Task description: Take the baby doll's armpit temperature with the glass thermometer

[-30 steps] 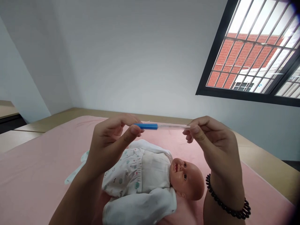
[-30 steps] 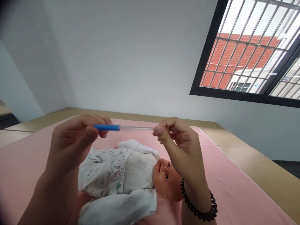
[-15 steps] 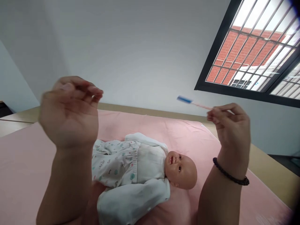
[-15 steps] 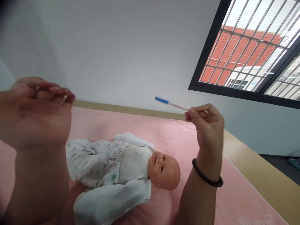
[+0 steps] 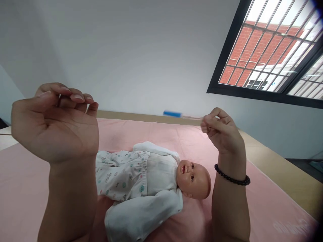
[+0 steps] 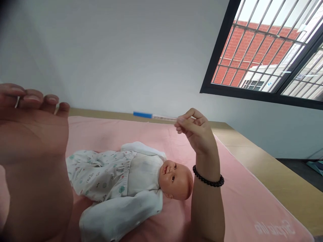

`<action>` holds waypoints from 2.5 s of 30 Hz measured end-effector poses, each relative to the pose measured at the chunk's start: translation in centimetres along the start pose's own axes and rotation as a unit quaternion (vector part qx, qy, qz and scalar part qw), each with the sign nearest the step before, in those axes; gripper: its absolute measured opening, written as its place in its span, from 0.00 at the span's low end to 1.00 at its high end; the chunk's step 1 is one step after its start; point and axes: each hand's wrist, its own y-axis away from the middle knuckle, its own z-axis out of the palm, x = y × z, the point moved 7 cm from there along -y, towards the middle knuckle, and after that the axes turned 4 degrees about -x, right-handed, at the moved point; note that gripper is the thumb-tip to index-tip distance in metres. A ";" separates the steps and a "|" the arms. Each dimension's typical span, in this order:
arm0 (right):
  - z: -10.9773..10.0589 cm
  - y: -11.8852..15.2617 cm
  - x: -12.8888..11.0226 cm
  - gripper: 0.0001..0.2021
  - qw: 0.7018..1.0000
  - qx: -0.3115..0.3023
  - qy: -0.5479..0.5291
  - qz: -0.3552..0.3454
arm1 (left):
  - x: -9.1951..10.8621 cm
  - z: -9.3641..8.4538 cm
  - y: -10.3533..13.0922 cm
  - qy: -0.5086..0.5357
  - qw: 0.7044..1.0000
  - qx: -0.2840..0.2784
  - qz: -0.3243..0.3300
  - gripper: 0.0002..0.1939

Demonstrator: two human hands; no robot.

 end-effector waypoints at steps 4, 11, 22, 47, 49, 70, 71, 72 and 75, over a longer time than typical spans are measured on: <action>0.1 -0.1 -0.3 0.21 0.999 0.005 -0.042 -0.031 | 0.1 0.5 -0.1 0.031 0.999 0.035 0.013 0.05; -1.2 -0.6 0.2 0.19 0.996 0.036 -0.071 -0.035 | -0.5 0.7 -0.5 0.089 0.994 0.045 0.052 0.06; -0.3 -0.7 0.4 0.20 0.998 -0.007 -0.058 -0.035 | -0.5 0.9 -0.4 0.105 0.993 0.050 0.033 0.06; -0.8 -0.8 0.4 0.21 0.998 0.006 -0.011 -0.069 | -0.3 1.4 -0.3 0.088 0.994 0.049 0.044 0.07; -0.8 -1.0 0.7 0.20 0.999 -0.002 0.026 -0.047 | -0.2 1.4 -0.3 0.095 0.993 0.043 0.048 0.07; 1.8 -0.9 2.6 0.13 0.997 -0.022 0.077 -0.008 | -1.0 3.4 0.5 0.002 0.998 -0.064 0.023 0.03; 1.9 -0.8 2.3 0.12 0.998 -0.015 0.065 -0.018 | -1.1 3.6 0.7 -0.032 0.996 -0.082 0.020 0.05; 2.1 -0.6 2.0 0.11 0.998 -0.010 0.059 -0.030 | -1.2 3.9 0.9 -0.069 0.992 -0.099 0.021 0.07; 2.8 -0.1 1.1 0.08 0.997 -0.002 0.049 -0.063 | -1.5 4.6 1.4 -0.179 0.971 -0.155 0.029 0.11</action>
